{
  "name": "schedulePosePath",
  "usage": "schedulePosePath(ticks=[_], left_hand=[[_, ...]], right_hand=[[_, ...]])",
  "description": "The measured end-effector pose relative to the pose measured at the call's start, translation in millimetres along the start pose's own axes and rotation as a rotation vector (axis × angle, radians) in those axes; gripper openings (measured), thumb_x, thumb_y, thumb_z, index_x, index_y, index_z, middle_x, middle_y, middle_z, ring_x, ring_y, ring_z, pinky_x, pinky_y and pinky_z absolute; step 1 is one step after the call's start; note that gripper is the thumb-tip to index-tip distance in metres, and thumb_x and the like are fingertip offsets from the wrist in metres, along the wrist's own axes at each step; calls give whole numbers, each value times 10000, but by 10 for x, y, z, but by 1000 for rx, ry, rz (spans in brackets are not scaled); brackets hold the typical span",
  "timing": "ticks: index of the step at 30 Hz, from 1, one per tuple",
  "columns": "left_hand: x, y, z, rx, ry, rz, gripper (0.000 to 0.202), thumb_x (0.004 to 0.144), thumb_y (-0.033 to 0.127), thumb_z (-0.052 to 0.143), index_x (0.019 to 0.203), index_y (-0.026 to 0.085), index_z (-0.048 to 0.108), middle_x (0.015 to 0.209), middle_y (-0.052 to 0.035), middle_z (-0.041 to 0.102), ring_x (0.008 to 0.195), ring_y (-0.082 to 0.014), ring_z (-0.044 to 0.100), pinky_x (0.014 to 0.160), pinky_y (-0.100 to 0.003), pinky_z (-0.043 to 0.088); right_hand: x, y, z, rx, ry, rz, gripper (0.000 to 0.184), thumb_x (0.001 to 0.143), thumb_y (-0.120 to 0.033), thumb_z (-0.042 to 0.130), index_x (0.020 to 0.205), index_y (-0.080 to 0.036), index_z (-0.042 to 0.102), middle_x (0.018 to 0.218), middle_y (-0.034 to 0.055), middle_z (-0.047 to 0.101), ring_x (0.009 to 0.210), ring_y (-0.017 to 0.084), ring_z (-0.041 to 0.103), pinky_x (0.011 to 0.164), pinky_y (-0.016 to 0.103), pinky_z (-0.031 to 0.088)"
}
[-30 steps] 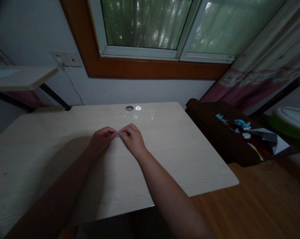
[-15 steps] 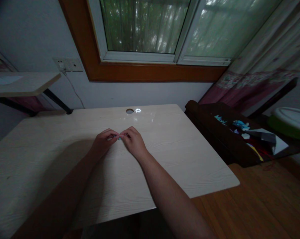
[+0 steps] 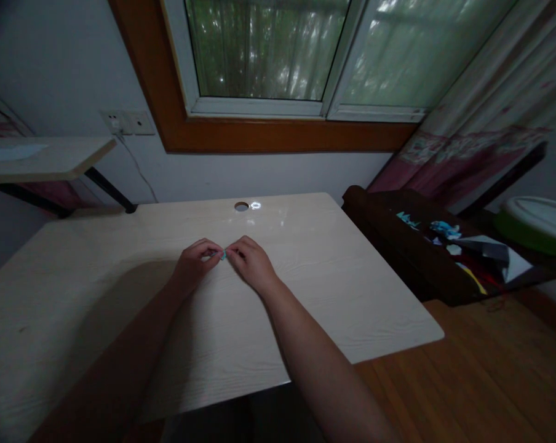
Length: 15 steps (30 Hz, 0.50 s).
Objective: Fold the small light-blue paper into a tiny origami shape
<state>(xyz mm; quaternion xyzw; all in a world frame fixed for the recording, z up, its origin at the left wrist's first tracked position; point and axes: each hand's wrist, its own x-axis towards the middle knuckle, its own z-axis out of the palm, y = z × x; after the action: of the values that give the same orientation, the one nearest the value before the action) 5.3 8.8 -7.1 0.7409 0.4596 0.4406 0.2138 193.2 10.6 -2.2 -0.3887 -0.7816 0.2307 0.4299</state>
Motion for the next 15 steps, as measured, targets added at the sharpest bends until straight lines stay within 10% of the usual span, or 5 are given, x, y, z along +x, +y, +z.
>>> schedulePosePath(ticks=[15], left_hand=[[4,-44,26,-85,44,-150,77,797,260,637,812,205,689,812,-18,668,748,-151,624,728,-262,507]], right_hand=[[5,28,-15,-51,79,59,73,825,-168,630,850,-193,695,814,28,602,736,154,569,660,274,436]])
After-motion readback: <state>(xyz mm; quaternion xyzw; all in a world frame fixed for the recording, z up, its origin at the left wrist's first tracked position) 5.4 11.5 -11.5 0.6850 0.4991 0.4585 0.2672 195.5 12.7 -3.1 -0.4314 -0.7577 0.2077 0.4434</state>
